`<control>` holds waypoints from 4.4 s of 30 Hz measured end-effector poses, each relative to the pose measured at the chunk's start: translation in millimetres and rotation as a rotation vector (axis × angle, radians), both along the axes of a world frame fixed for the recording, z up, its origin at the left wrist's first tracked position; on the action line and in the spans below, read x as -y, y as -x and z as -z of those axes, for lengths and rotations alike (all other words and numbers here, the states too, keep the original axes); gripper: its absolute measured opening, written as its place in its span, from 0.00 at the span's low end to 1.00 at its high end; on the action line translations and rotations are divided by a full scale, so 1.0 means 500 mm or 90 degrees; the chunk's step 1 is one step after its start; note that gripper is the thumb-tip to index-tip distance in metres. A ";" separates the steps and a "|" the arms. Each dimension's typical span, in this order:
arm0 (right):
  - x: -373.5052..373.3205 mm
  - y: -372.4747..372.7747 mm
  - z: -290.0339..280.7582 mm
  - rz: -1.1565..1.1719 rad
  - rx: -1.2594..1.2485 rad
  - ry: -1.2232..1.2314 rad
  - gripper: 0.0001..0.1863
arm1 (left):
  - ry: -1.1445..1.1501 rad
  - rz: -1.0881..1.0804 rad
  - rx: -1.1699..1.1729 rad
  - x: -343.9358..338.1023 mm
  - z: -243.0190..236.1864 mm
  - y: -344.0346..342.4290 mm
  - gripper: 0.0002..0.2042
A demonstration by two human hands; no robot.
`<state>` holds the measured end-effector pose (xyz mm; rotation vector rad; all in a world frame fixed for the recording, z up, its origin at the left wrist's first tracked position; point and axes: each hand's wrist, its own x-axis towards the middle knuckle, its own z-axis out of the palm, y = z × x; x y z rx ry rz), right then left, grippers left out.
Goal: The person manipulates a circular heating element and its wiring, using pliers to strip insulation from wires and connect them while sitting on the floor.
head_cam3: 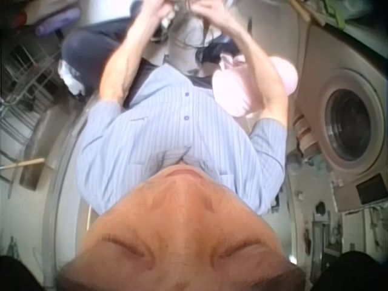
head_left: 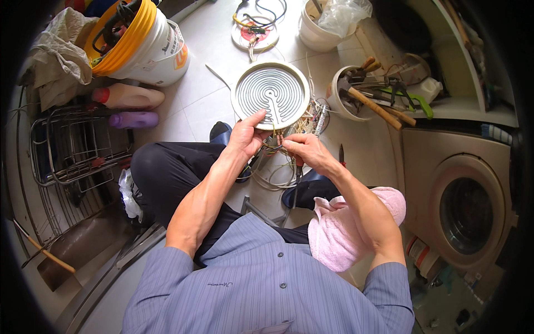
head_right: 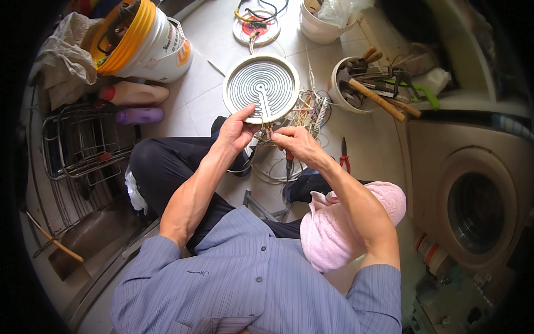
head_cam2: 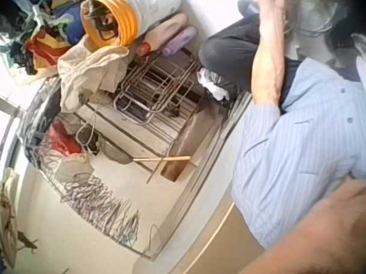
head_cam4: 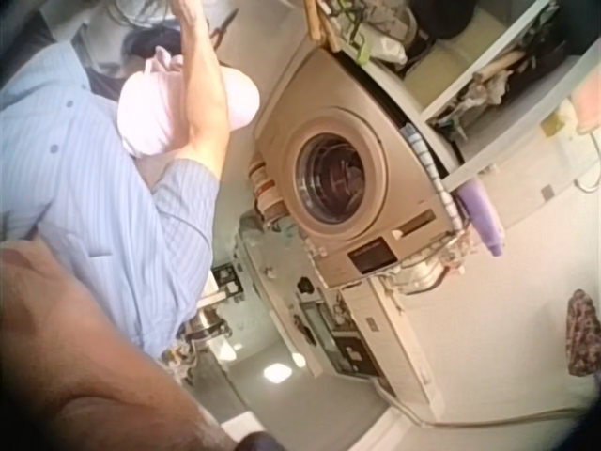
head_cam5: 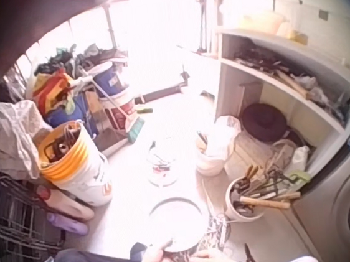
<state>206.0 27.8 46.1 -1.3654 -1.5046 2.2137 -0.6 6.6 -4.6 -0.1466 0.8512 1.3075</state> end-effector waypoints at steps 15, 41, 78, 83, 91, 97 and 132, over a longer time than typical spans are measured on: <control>0.025 0.020 0.014 0.106 0.076 -0.052 0.16 | 0.020 -0.001 -0.043 0.003 0.031 -0.026 0.15; 0.031 0.038 -0.018 0.058 0.069 -0.074 0.15 | 0.036 -0.014 -0.053 -0.003 0.027 -0.002 0.14; 0.036 0.056 -0.007 0.078 0.124 -0.088 0.17 | 0.136 -0.099 -0.077 -0.018 0.013 -0.007 0.14; 0.044 0.058 0.008 0.026 0.121 -0.386 0.15 | 0.125 -0.104 -0.069 -0.026 0.032 0.007 0.15; 0.031 0.050 -0.005 0.012 0.056 -0.144 0.12 | 0.096 -0.122 -0.044 -0.039 0.051 0.024 0.15; 0.028 0.032 0.016 -0.009 0.029 -0.006 0.12 | 0.122 -0.114 -0.035 -0.037 0.051 0.016 0.15; -0.073 -0.135 0.014 0.601 -0.076 0.025 0.09 | -0.488 0.747 -1.069 0.037 -0.013 0.040 0.18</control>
